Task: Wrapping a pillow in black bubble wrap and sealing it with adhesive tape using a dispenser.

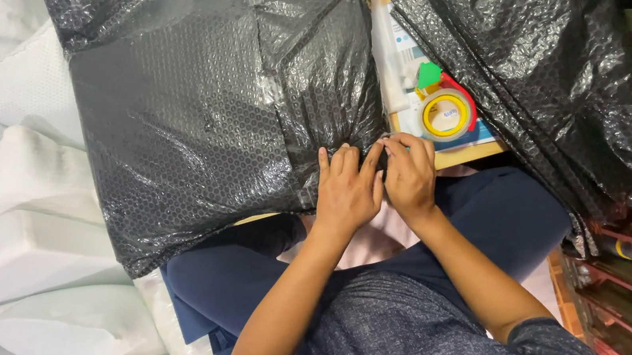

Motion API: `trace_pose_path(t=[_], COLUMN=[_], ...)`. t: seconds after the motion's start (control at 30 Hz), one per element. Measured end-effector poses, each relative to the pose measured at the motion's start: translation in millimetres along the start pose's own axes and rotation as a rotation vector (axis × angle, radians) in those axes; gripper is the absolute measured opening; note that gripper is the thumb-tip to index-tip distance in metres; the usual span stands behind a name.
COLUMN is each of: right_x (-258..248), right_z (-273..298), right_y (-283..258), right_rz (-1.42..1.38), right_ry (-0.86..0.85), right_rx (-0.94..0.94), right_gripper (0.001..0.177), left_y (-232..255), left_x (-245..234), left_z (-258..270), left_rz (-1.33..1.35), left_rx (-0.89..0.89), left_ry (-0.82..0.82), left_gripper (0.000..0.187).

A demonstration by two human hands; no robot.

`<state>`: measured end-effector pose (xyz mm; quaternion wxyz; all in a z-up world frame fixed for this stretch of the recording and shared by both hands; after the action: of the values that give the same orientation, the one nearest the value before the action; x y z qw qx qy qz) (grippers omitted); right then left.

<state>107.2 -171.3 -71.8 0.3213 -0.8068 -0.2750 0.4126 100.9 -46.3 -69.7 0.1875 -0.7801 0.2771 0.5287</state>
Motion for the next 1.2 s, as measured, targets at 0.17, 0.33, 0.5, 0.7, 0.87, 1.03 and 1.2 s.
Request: trace_pose_path(t=[0.17,0.33,0.5,0.7,0.87,1.03,1.2], right_x=[-0.7,3.8,9.8,13.0,16.9,18.3,21.5], right_z=[11.3,17.6,26.3,30.8,32.5,35.0,34.4], right_y=[-3.8,-0.7,8.4,11.6,19.3,20.8,28.3], right_rz=[-0.035,0.013,0.022,0.026,0.033,0.023,0.047], right_ry=[-0.034,-0.06,-0.115,-0.193,-0.249,-0.276,-0.3], right_rx=[-0.041,-0.052,0.006,0.046,0.061,0.075,0.072], right_gripper=[0.026,0.033,0.04,0.047,0.051,0.056,0.062], left_y=[0.8,-0.4,-0.5,-1.0,-3.0,-1.6,-1.8], left_x=[-5.3,-5.6,-5.6,-8.7,-16.5,-20.4,-23.9], left_z=[-1.8,-1.5,-1.5,-2.3,-5.5,-5.7,-6.6], left_rz=[0.028,0.033,0.044,0.054,0.062,0.064,0.075], left_rx=[-0.002,-0.003,0.0,-0.008,-0.003,-0.007,-0.004], left_ry=[-0.003,0.024,0.035,0.021,0.019,0.021,0.008], left_gripper=[0.052,0.051,0.051,0.055,0.053,0.052,0.05])
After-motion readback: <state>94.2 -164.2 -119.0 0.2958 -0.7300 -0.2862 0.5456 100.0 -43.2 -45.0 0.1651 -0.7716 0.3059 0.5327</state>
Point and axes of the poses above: each hand's wrist, its own z-axis away from the middle knuckle, its own x-axis out of the palm, y = z × x, the point moved 3 cm from there along -z, towards the middle knuckle, and after that the axes turned 15 degrees about x, right-handed, at the moved point
